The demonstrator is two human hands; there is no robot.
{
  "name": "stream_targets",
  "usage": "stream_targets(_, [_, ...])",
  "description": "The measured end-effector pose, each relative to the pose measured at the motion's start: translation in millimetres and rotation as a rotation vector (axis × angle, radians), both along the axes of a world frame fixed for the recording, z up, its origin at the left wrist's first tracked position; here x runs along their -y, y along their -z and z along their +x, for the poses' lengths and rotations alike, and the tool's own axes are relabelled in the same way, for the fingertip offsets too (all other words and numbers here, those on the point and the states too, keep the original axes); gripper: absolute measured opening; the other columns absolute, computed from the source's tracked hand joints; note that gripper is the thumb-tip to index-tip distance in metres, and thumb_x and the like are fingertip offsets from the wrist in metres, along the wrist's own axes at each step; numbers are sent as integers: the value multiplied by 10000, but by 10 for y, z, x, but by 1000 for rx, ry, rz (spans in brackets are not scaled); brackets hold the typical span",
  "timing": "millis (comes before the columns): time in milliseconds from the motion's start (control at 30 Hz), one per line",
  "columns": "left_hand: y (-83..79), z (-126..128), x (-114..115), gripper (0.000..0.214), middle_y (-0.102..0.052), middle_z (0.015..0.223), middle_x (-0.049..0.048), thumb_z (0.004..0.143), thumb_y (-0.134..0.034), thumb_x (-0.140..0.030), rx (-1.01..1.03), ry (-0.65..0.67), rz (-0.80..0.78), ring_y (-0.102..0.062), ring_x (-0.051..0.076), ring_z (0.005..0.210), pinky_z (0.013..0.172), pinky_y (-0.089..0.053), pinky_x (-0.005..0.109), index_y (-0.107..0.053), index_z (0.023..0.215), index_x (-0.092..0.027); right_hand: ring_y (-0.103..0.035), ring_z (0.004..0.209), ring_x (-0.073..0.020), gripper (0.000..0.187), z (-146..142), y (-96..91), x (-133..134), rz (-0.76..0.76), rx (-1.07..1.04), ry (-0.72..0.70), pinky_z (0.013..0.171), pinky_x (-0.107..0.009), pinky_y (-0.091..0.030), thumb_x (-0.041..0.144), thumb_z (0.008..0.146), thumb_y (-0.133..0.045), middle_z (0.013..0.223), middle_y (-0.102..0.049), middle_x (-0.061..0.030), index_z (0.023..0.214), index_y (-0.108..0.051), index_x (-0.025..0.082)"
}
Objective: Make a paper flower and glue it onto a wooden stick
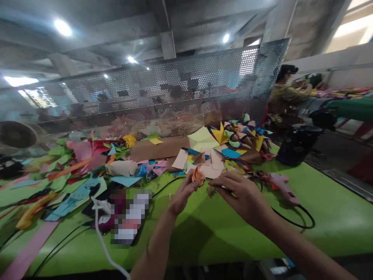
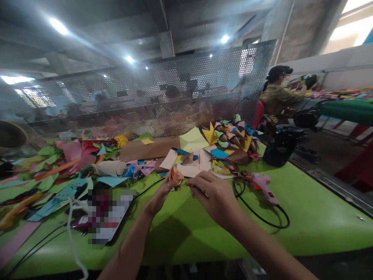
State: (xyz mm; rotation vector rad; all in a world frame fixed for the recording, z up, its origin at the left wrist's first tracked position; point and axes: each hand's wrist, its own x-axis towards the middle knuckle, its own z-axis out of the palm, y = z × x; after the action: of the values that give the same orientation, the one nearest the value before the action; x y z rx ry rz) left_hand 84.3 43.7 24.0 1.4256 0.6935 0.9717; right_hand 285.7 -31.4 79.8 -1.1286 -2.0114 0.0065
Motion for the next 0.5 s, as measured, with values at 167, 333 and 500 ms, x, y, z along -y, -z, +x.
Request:
stream_targets(167, [-70,6,31,548,-621,1332,55,865,-616,-438,18,11,21,-526,258,1186,988,-407,351,-560,1374,-243,-667,837,-193,250,-88,41,-3,-8,32,-27,733,-293,-531,149,940,-552,945,-704,-71,1118,-707,235])
stream_targets(333, [-42,-12,23,647,-553,1426,102,839,-623,-476,-3,-12,-32,-471,301,1314,1101,-346,428,-511,1413,-200,-676,875,-200,240,-20,45,38,-35,56,-9,765,-310,-538,174,943,-560,988,-708,-72,1122,-706,240])
stream_targets(500, [37,-56,-10,496,-639,1291,93,828,-643,-456,-24,-70,-25,-426,295,1345,1126,-320,421,-625,1262,-218,-682,917,-208,213,503,76,130,-61,-5,191,790,-314,-531,233,939,-559,1026,-713,-77,1109,-687,227])
